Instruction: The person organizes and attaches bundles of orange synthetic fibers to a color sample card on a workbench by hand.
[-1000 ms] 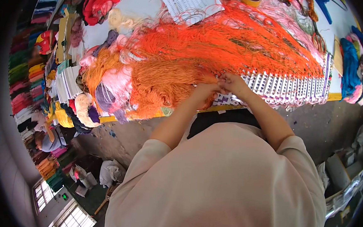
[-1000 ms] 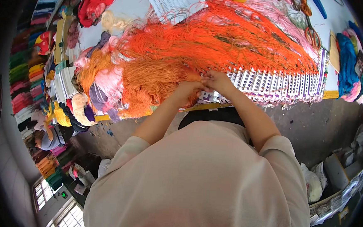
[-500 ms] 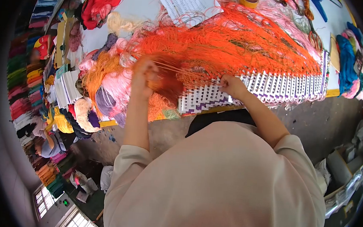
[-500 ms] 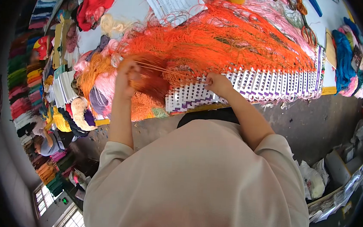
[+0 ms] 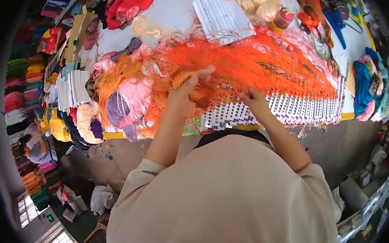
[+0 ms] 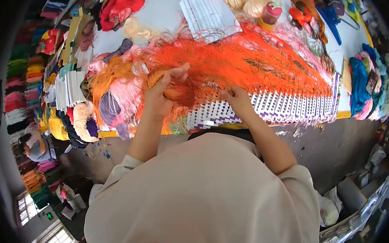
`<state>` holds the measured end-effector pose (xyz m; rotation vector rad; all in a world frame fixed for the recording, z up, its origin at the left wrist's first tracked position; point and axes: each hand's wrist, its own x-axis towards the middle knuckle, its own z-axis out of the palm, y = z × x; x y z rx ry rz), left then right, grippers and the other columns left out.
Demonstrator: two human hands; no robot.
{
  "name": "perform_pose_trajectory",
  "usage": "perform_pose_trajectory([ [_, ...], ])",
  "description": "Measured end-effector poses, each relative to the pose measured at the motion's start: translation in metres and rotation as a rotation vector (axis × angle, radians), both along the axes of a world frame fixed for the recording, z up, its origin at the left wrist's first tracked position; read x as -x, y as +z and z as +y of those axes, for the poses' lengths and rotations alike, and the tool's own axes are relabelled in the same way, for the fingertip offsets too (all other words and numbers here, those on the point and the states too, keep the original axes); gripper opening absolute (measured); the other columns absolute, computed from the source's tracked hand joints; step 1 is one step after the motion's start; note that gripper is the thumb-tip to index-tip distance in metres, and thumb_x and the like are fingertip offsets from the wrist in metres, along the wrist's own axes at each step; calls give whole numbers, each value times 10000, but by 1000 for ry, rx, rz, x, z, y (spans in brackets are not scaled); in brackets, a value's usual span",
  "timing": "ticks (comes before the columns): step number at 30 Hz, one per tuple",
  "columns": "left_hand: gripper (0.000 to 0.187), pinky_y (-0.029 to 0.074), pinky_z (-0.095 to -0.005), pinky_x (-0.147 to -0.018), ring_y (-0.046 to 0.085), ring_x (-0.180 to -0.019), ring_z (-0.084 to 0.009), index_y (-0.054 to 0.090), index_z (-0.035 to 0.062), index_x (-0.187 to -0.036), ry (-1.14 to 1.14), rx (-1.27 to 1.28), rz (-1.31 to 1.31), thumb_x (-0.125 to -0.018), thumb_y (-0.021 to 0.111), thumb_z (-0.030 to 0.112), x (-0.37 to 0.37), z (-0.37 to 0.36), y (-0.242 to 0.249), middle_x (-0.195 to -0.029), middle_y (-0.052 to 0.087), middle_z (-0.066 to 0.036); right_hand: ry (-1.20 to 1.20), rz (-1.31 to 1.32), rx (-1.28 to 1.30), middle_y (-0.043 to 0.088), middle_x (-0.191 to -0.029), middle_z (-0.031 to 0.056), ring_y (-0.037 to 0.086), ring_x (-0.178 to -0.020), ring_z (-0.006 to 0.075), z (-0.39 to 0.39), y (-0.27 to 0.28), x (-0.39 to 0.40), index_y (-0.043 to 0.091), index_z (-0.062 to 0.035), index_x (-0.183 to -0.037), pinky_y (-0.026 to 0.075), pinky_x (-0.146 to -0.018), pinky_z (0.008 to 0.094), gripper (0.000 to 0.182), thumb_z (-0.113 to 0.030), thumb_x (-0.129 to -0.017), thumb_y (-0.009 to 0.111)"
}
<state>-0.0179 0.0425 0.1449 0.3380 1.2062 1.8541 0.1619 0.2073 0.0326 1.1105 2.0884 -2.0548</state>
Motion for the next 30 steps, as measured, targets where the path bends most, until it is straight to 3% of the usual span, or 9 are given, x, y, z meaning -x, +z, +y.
perform_pose_trajectory([
  [2,492,334,-401,-1100,425,-1315,-254,467,-61,-1319,-102,-203,-163,-1001,447,314,-4,6,1,-1380,486,-156,-103,173,96,502,-720,-44,435,-671,52,-11,51,14,587,-56,-864,365,-606,228,154,-191,-905,649],
  [5,541,298,-458,-1123,369,-1355,-313,400,-70,-1365,-125,-168,-231,-1011,388,339,-16,13,18,-1435,413,-180,-170,380,141,559,-753,-42,478,-670,29,-26,110,28,612,-46,-984,398,-598,197,121,-97,-888,665],
  [9,515,312,-412,-1116,410,-1325,-269,386,-58,-1384,-265,-166,-254,-1025,362,310,-27,11,15,-1439,409,-165,-132,443,31,565,-830,-22,485,-670,32,-41,132,39,633,-26,-932,404,-581,204,95,-58,-859,683],
  [13,419,440,-355,-980,549,-1149,-205,502,-48,-1306,-223,-164,-260,-1014,437,245,-28,9,12,-1273,560,-146,-108,437,39,589,-824,-26,539,-667,46,-46,124,33,626,-64,-949,447,-604,204,59,-85,-897,643],
  [16,400,453,-345,-965,561,-1132,-203,538,-51,-1267,-206,-137,-209,-1010,446,241,-29,7,21,-1257,571,-139,-181,450,280,579,-822,-29,526,-690,45,-50,130,29,615,-64,-941,439,-622,204,55,-105,-909,633],
  [25,274,464,-373,-975,556,-1144,-221,592,-54,-1158,-175,-106,-303,-938,578,109,-35,7,6,-1252,577,-137,-340,567,332,615,-987,-6,494,-714,55,-56,133,19,594,-69,-961,423,-628,215,37,-97,-940,581],
  [26,224,476,-377,-966,586,-1105,-236,610,-36,-1068,-167,-88,-179,-957,550,150,-37,6,8,-1219,597,-156,-290,488,318,614,-1061,16,519,-802,68,-55,130,13,573,-77,-967,435,-704,220,37,-109,-949,570],
  [27,216,491,-379,-941,607,-1065,-242,609,-23,-1027,-107,-72,-287,-966,535,170,-31,5,10,-1192,612,-162,-389,582,47,619,-1105,38,528,-884,99,-40,109,6,558,-83,-946,434,-820,263,74,-155,-961,560],
  [30,190,526,-308,-723,624,-805,-188,592,13,-972,70,-9,-321,-966,529,193,11,-7,-4,-1017,655,-136,-663,717,297,664,-945,77,616,-1028,223,6,98,-35,523,-110,-912,446,-935,374,121,-202,-987,499],
])
